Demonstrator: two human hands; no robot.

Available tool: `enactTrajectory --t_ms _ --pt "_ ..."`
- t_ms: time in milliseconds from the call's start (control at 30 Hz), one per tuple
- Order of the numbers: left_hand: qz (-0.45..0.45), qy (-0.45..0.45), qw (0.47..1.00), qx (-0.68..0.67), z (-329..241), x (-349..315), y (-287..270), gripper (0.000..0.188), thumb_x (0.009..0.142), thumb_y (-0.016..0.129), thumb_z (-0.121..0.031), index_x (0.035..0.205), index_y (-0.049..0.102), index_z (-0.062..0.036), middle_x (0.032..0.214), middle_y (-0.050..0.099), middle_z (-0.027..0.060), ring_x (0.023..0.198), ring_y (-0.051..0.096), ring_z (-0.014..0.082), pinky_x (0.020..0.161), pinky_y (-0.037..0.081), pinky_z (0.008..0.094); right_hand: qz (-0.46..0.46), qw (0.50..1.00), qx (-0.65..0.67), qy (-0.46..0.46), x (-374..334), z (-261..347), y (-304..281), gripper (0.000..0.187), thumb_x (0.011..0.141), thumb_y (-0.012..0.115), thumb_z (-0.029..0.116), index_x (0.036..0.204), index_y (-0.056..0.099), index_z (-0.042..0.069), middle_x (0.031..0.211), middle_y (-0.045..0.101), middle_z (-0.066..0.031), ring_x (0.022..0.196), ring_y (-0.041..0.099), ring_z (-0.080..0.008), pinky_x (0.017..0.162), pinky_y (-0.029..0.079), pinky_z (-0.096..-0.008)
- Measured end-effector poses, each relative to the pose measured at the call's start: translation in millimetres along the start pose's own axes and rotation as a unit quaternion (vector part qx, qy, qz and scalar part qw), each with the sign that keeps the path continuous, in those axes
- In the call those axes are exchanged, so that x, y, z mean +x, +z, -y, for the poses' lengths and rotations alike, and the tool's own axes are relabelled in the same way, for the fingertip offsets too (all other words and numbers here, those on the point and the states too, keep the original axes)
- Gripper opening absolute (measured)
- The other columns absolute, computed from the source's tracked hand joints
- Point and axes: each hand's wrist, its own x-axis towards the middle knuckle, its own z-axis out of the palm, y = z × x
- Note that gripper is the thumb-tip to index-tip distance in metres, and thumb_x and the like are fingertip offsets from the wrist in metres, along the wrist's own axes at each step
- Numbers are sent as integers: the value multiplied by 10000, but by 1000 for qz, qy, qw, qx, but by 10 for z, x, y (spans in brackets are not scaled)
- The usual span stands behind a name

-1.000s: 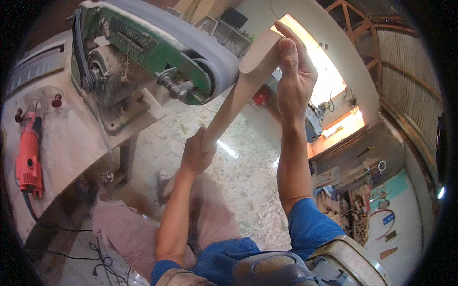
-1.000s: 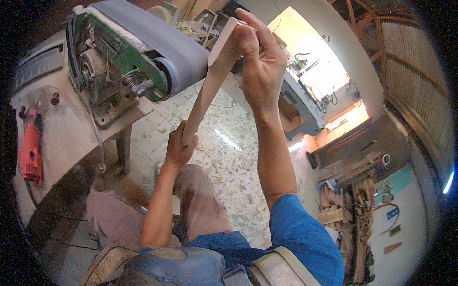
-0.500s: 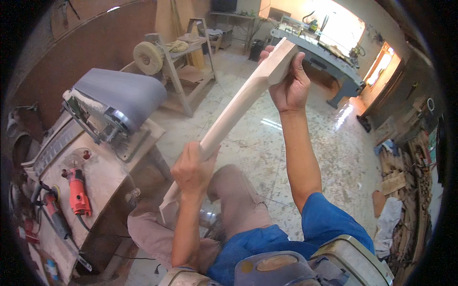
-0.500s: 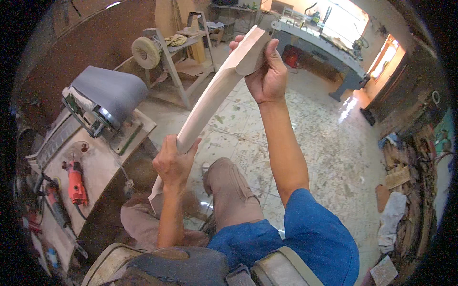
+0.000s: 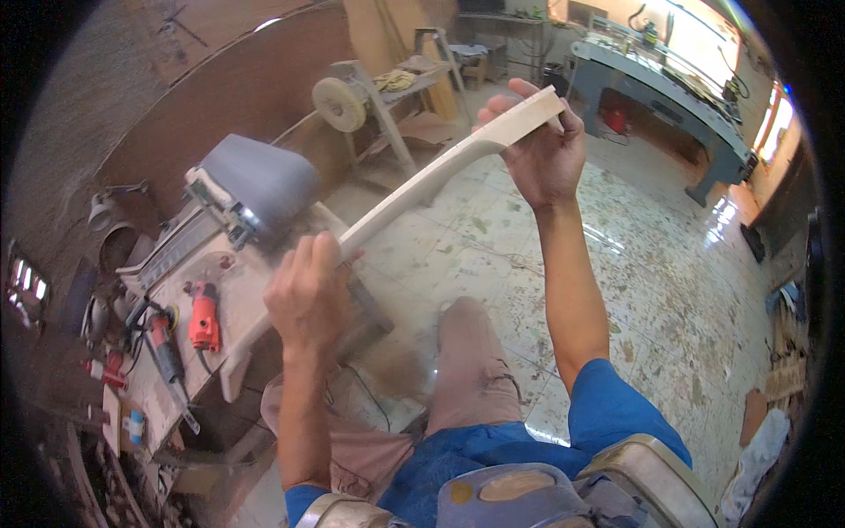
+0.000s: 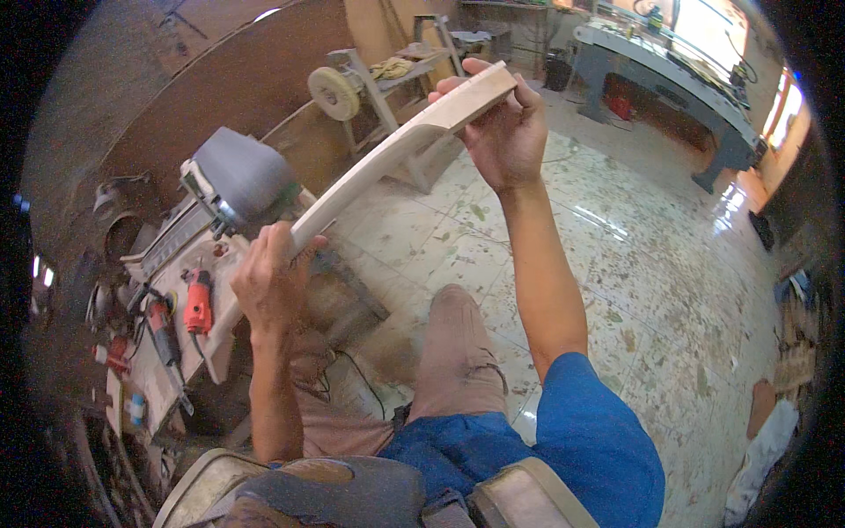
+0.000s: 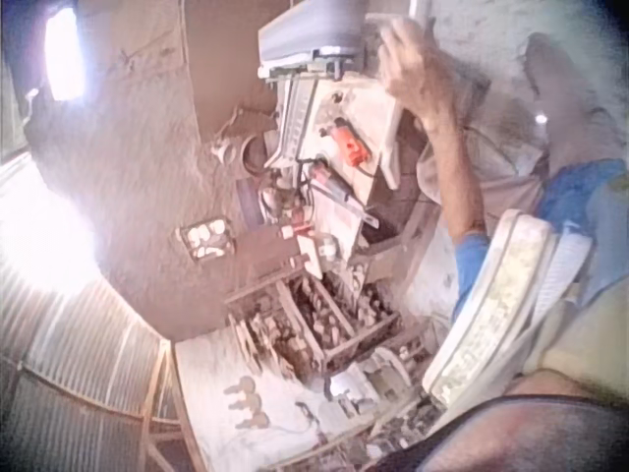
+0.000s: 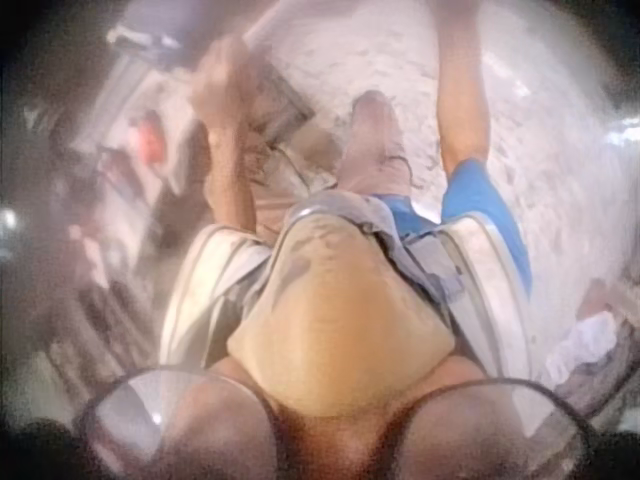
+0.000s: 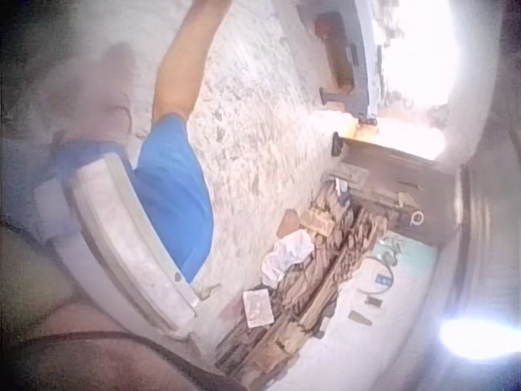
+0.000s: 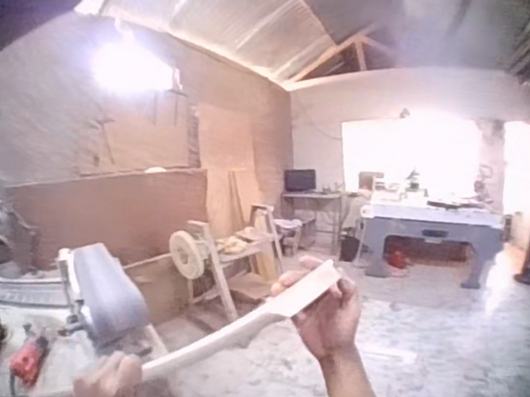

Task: The person sands a long wooden object by pressing it against a running belt sander, turning the object over multiple times to sand different sides and checking the surface with their hands.

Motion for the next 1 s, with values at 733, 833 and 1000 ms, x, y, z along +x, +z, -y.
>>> enactTrajectory --t_ms 733,833,1000 --pt "-308 -188 931 45 1667 530 -1145 739 808 746 -110 1454 393 -40 1487 346 327 1357 427 453 1129 387 544 250 909 -238 233 -877 -837 1797 672 930 685 218 1511 437 -12 1153 646 -103 928 633 -127 783 568 -287" --pt "-281 -270 723 -570 1866 507 -1079 369 1005 547 -111 1342 468 18 1075 637 191 891 702 328 728 619 433 221 910 -178 301 -1098 -874 2160 703 959 630 220 1564 348 1 1107 620 -99 890 620 -126 730 568 -281" --pt "-314 -396 585 -634 1859 561 -600 284 1103 416 -248 1089 538 8 912 582 123 740 642 244 682 586 369 233 903 -207 295 -1214 -905 2306 751 998 605 294 1592 256 -6 1125 573 -91 882 591 -116 703 561 -277"
